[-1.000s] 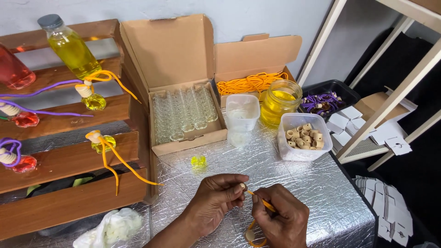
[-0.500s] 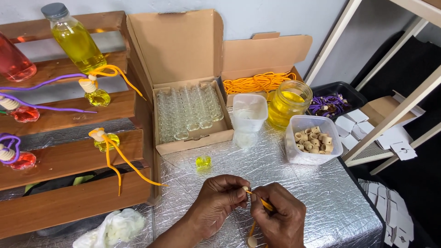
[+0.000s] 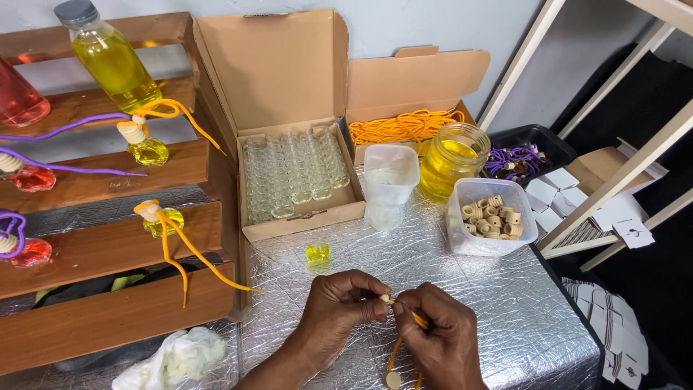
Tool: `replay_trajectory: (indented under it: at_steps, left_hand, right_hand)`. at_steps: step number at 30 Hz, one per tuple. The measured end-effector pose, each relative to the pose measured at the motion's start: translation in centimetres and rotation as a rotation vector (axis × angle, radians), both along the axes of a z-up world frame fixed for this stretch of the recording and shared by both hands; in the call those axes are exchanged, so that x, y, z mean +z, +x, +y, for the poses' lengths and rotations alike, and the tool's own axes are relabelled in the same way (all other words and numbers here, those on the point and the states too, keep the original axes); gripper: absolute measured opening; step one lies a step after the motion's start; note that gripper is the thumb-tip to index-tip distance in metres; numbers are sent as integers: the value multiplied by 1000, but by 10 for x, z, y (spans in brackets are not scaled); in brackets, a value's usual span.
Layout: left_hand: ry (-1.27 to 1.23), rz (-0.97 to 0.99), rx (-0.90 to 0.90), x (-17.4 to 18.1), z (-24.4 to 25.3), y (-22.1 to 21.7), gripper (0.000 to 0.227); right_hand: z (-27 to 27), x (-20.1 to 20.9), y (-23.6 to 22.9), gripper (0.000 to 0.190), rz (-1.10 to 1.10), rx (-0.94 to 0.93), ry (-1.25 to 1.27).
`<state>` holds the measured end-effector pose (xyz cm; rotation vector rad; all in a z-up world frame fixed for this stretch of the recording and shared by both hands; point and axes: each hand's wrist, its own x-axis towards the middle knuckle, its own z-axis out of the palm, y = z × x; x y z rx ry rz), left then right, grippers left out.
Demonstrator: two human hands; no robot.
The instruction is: Assembling small perfume bottles by attaching cords and packaging them into individual cardboard boxes.
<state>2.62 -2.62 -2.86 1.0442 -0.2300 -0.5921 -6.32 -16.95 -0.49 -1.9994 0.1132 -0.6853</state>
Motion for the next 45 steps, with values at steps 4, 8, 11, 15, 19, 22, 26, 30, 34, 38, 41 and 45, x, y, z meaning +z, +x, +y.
replay_trajectory:
  at_steps: [4, 8, 11, 15, 19, 22, 26, 30, 34, 38, 41, 45]
  left_hand:
    - [30, -44, -6, 5, 1, -1, 21]
    - [16, -4, -20, 5, 1, -3, 20]
    - [-16, 40, -25, 2, 0, -2, 19]
    - [-20, 82, -40, -2, 1, 1, 20]
    - [-6, 50, -39, -6, 1, 2, 20]
    - [-33, 27, -20, -6, 1, 2, 18]
    - [-23, 60, -12, -4, 2, 2, 20]
    - [10, 66, 0, -3, 3, 3, 19]
    - [-26, 106, -13, -6, 3, 3, 18]
    - [-12, 145, 10, -8, 1, 1, 18]
    - [4, 152, 26, -6, -1, -1, 19]
    - [4, 115, 30, -3, 0, -2, 18]
  right_hand:
    - [-4, -1, -2, 13, 170, 22, 222]
    - [-8, -10, -3, 10, 155, 111, 465]
    - [-10, -16, -3, 10, 173, 103, 517]
    - [-8, -13, -4, 12, 212, 103, 638]
    - [-2, -1, -5, 18, 216, 119, 559]
    - [4, 4, -6, 16, 169, 15, 215]
    - [6, 0, -5, 9, -112, -13, -353]
    - [1, 3, -3, 9, -240, 47, -662]
    - [-10, -1, -7, 13, -208, 27, -812]
    - [-21, 3, -7, 27, -211, 175, -945]
    - [-27, 1, -5, 32, -213, 204, -1016]
    - [-26, 7, -2, 21, -198, 228, -976]
